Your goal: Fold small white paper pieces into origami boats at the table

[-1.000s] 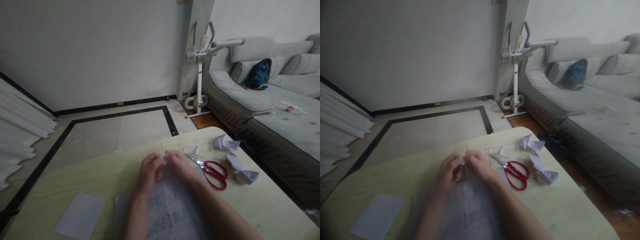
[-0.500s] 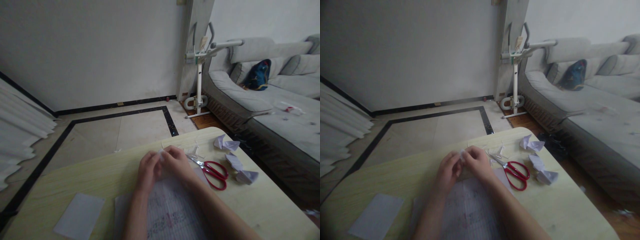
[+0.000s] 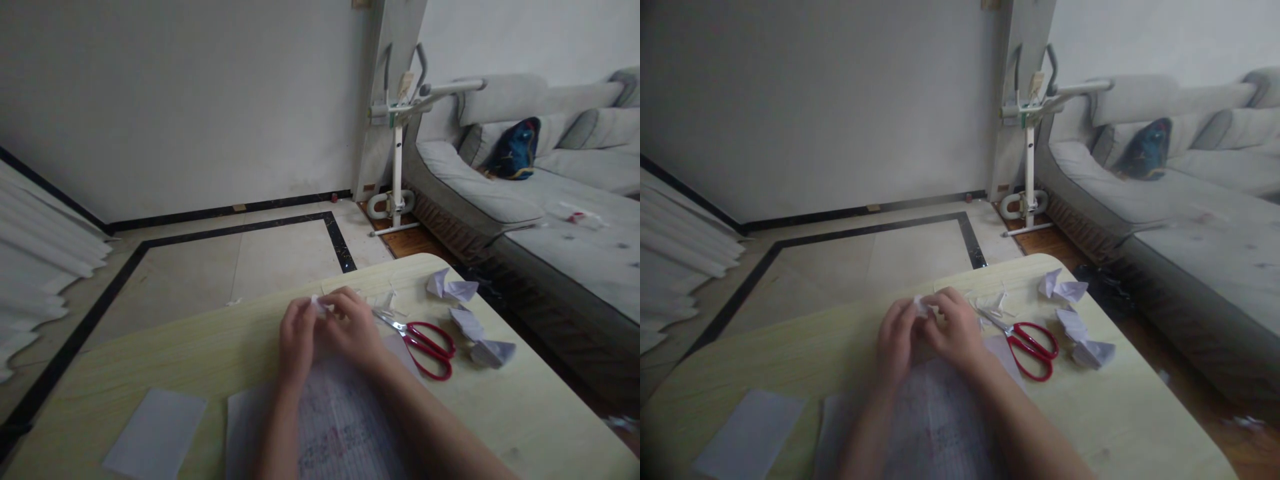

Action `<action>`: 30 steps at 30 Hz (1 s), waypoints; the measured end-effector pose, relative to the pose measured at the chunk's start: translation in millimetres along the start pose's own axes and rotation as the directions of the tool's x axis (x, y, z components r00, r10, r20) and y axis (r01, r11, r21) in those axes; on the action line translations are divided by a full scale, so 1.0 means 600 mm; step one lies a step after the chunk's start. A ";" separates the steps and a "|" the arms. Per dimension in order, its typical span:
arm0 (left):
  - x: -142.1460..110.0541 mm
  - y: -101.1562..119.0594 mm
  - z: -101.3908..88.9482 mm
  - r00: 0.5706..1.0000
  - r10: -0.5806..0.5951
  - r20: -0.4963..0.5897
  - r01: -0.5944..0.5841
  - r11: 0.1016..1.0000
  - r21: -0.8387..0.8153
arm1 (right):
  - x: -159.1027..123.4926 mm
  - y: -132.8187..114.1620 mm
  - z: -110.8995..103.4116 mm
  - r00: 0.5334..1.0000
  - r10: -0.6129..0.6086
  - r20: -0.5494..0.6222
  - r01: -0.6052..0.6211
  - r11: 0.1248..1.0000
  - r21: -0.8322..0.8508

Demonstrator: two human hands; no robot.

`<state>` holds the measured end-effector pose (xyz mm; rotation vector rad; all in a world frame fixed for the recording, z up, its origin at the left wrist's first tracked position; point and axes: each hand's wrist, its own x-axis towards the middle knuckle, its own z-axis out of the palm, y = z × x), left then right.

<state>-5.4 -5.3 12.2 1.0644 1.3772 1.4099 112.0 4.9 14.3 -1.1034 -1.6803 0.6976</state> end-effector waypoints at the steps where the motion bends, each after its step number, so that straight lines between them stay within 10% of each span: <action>1: 0.001 -0.001 0.000 1.000 0.004 -0.016 -0.004 1.000 0.021 | 0.001 0.000 0.000 1.000 0.023 -0.020 -0.022 1.000 0.019; 13: 0.000 -0.002 0.005 0.993 -0.041 0.108 0.040 0.999 0.015 | 0.010 0.009 0.005 0.923 0.385 -0.002 -0.361 0.868 0.341; 30: -0.004 -0.009 0.009 0.990 0.037 0.134 -0.056 0.988 0.142 | -0.003 0.007 0.007 0.969 0.168 -0.181 -0.180 0.983 -0.048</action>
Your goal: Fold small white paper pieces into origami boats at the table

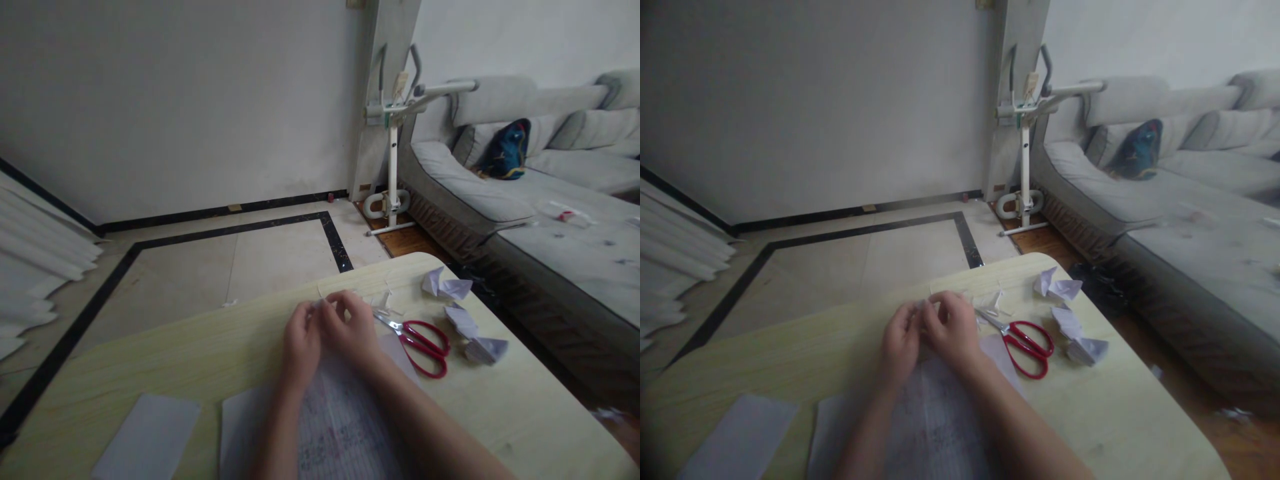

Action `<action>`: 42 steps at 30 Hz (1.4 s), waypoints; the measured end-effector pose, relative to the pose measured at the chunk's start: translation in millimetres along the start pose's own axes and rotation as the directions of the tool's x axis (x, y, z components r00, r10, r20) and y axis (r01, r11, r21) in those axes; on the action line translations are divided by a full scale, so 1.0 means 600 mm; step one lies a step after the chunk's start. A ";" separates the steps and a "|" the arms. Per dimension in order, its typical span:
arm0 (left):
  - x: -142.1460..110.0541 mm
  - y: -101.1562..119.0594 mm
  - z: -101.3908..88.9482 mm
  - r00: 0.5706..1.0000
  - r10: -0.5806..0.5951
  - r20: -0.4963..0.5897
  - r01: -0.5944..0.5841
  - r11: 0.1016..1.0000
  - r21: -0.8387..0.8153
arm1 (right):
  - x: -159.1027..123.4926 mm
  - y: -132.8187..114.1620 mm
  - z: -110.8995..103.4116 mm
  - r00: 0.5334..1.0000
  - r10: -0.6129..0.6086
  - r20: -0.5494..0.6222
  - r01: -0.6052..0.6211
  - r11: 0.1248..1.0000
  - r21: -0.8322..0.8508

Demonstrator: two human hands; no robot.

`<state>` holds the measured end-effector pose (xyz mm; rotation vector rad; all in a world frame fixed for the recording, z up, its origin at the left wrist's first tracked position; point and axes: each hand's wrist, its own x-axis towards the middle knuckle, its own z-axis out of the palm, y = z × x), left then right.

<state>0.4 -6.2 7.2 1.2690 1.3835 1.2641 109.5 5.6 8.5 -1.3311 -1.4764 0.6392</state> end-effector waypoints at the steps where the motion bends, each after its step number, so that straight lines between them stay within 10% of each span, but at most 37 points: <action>1: 0.000 -0.001 0.000 1.000 0.005 0.006 -0.005 1.000 0.008 | -0.001 0.001 0.000 1.000 0.013 0.021 -0.014 1.000 0.014; 17: 0.001 0.005 0.005 0.993 -0.053 0.102 0.059 0.996 -0.064 | 0.008 -0.004 -0.002 0.973 0.200 0.118 -0.230 0.901 0.367; 29: -0.004 -0.006 0.001 0.993 -0.006 0.117 0.001 0.999 0.035 | 0.008 -0.005 0.001 0.996 0.084 0.008 -0.084 0.980 0.179; 42: 0.006 0.000 0.000 0.994 -0.081 -0.068 0.079 0.996 -0.032 | 0.009 -0.002 -0.001 0.988 0.138 0.071 -0.153 0.940 0.304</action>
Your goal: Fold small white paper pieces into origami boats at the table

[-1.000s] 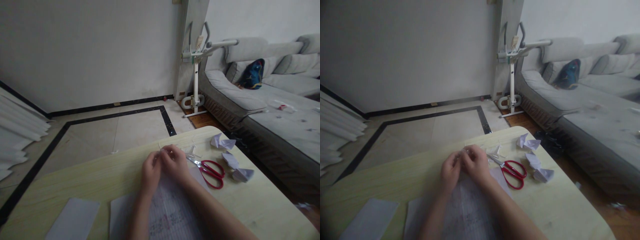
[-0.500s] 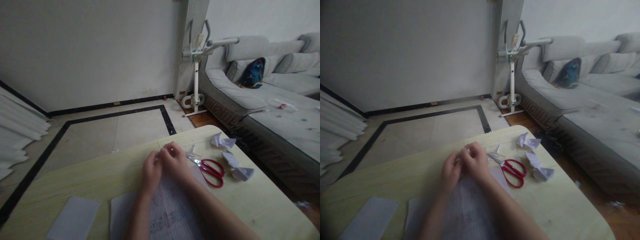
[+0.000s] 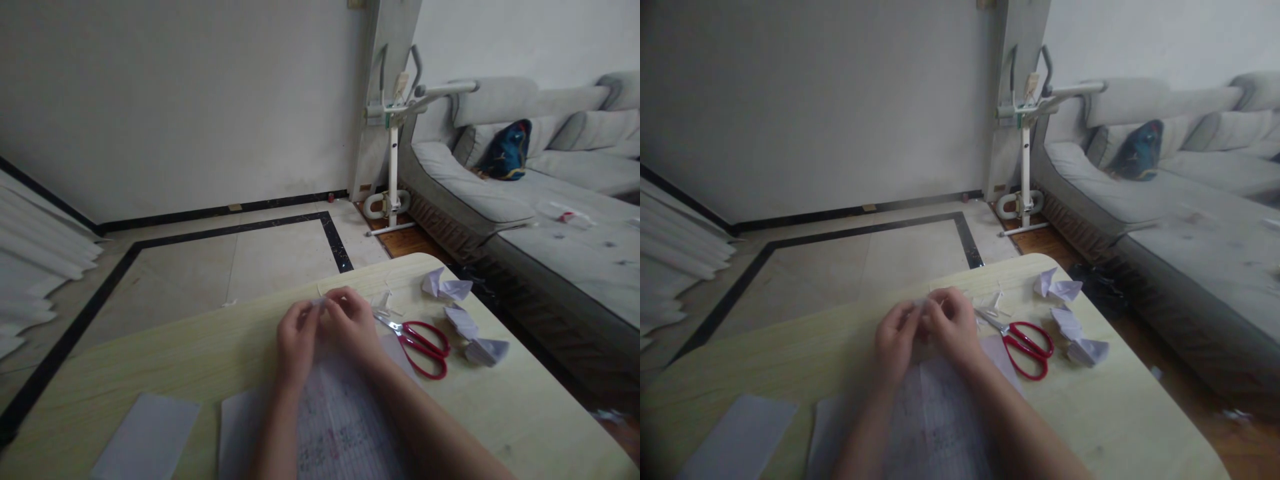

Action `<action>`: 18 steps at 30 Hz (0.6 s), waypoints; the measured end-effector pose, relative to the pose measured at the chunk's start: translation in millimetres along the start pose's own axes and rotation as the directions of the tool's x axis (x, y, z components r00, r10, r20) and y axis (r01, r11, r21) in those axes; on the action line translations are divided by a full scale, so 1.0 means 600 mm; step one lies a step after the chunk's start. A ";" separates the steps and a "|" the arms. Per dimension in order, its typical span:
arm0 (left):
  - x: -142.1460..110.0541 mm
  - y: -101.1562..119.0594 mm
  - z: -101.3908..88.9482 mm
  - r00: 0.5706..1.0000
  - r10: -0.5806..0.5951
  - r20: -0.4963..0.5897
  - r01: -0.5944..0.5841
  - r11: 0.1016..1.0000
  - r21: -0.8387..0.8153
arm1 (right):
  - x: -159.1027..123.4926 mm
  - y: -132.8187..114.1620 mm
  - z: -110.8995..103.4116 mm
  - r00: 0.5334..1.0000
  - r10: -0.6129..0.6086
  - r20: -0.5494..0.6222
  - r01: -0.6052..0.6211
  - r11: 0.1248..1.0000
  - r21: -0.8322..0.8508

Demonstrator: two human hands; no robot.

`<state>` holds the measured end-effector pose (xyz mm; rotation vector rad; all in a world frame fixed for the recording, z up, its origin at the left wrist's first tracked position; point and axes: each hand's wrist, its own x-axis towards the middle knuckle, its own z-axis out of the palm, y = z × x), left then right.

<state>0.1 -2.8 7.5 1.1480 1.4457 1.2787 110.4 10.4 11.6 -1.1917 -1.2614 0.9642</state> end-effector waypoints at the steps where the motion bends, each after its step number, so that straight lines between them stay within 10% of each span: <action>1: 0.001 0.000 -0.001 1.000 -0.004 -0.007 0.004 1.000 -0.006 | 0.000 0.000 0.000 1.000 0.011 0.001 -0.011 1.000 0.001; 18: 0.007 -0.012 -0.002 0.999 -0.038 -0.005 0.038 0.993 -0.110 | 0.001 0.015 -0.001 0.998 -0.022 0.053 0.027 0.994 -0.105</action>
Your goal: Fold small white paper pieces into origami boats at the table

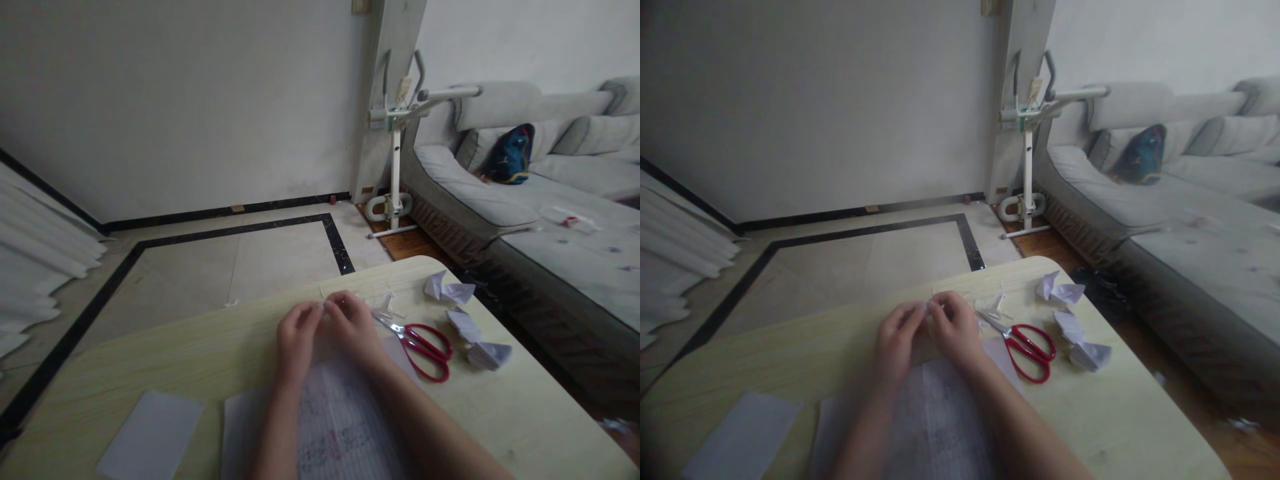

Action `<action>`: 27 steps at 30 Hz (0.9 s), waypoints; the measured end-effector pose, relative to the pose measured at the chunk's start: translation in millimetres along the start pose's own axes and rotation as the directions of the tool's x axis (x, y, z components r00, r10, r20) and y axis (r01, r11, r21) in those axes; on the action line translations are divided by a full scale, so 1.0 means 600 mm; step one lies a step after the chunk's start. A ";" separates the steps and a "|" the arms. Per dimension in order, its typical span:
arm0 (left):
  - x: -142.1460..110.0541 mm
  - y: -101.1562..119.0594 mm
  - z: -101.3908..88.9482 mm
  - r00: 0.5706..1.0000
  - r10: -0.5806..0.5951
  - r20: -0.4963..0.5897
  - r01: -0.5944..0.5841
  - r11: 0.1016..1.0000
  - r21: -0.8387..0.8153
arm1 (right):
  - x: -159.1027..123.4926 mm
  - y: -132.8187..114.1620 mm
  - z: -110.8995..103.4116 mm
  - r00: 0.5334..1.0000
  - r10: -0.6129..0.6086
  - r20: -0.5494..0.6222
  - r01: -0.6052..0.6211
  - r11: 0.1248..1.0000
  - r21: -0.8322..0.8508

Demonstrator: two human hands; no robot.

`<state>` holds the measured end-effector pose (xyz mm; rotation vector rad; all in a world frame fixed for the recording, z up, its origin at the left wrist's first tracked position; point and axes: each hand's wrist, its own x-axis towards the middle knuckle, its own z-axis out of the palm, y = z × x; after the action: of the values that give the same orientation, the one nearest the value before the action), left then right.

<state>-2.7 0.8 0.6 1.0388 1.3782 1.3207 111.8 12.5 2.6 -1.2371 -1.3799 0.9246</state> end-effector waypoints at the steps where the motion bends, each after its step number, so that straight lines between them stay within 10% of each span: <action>1: 0.001 -0.001 -0.001 1.000 -0.016 -0.006 0.016 1.000 -0.023 | 0.000 -0.001 0.000 1.000 0.000 0.002 0.000 1.000 0.000; 27: 0.000 0.010 0.000 0.998 -0.017 -0.061 0.016 1.000 -0.013 | -0.001 -0.005 0.001 1.000 -0.009 0.030 0.009 1.000 -0.008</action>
<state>-3.0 1.2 6.8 0.9846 1.4192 1.3568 110.4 11.6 5.4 -1.2264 -1.4133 0.9355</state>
